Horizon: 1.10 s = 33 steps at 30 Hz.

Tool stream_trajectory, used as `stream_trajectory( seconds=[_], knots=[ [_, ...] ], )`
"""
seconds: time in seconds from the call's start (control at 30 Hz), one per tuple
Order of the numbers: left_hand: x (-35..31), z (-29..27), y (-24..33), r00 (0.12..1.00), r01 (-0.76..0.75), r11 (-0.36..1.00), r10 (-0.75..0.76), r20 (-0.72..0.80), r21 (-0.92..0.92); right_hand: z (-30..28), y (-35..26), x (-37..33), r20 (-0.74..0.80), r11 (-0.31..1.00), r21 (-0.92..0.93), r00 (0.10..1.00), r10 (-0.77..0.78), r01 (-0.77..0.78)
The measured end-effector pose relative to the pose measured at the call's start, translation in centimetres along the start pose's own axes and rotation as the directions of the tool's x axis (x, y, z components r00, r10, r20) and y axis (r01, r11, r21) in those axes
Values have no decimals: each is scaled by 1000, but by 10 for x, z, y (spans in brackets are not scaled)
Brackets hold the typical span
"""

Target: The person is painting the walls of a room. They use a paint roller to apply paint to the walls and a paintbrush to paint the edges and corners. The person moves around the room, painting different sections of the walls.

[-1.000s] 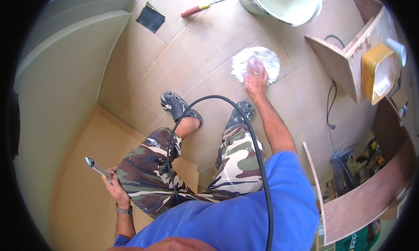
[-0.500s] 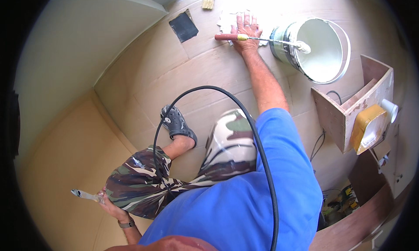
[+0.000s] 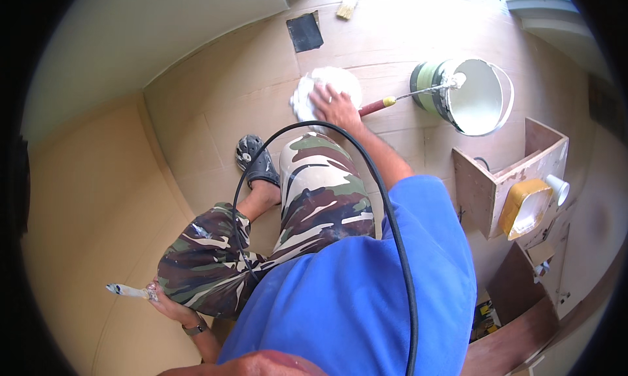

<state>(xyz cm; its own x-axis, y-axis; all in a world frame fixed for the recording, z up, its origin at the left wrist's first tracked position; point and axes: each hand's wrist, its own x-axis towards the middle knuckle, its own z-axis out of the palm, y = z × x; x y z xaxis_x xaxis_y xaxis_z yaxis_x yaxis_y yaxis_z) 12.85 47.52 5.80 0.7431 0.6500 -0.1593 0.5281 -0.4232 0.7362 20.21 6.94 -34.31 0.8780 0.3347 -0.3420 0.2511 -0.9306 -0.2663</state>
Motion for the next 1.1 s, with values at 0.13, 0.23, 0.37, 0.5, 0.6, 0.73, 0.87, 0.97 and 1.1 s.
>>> stream_trajectory(
  seconds=[0.13,0.23,0.37,0.5,0.6,0.73,0.87,0.97,1.1],
  knots=[
    [3,9,17,1000,-2,999,2,6,52,-3,-3,26,-7,968,58,970,244,-243],
    [-1,12,14,1000,24,1000,-24,-6,3,21,-41,0,14,999,12,999,39,-39],
    [-4,6,6,1000,6,998,-4,-21,63,42,-48,-39,130,979,57,971,-203,197],
    [-10,-4,-9,995,11,994,0,-100,112,5,-56,-10,232,998,57,973,9,-23],
    [-8,-9,-11,995,15,994,-4,-102,112,19,-34,46,88,976,122,981,170,-180],
    [-13,-10,-28,980,43,989,-14,-196,144,-8,-7,102,355,976,81,921,161,-202],
    [-18,-3,-54,957,51,966,25,-288,253,12,28,105,305,936,295,947,96,-191],
    [-6,-1,-50,948,-10,993,47,-315,118,-5,43,107,234,849,417,941,243,-324],
    [4,-1,-22,959,29,977,33,-281,213,-9,70,98,-13,900,365,965,261,-238]
  ],
)
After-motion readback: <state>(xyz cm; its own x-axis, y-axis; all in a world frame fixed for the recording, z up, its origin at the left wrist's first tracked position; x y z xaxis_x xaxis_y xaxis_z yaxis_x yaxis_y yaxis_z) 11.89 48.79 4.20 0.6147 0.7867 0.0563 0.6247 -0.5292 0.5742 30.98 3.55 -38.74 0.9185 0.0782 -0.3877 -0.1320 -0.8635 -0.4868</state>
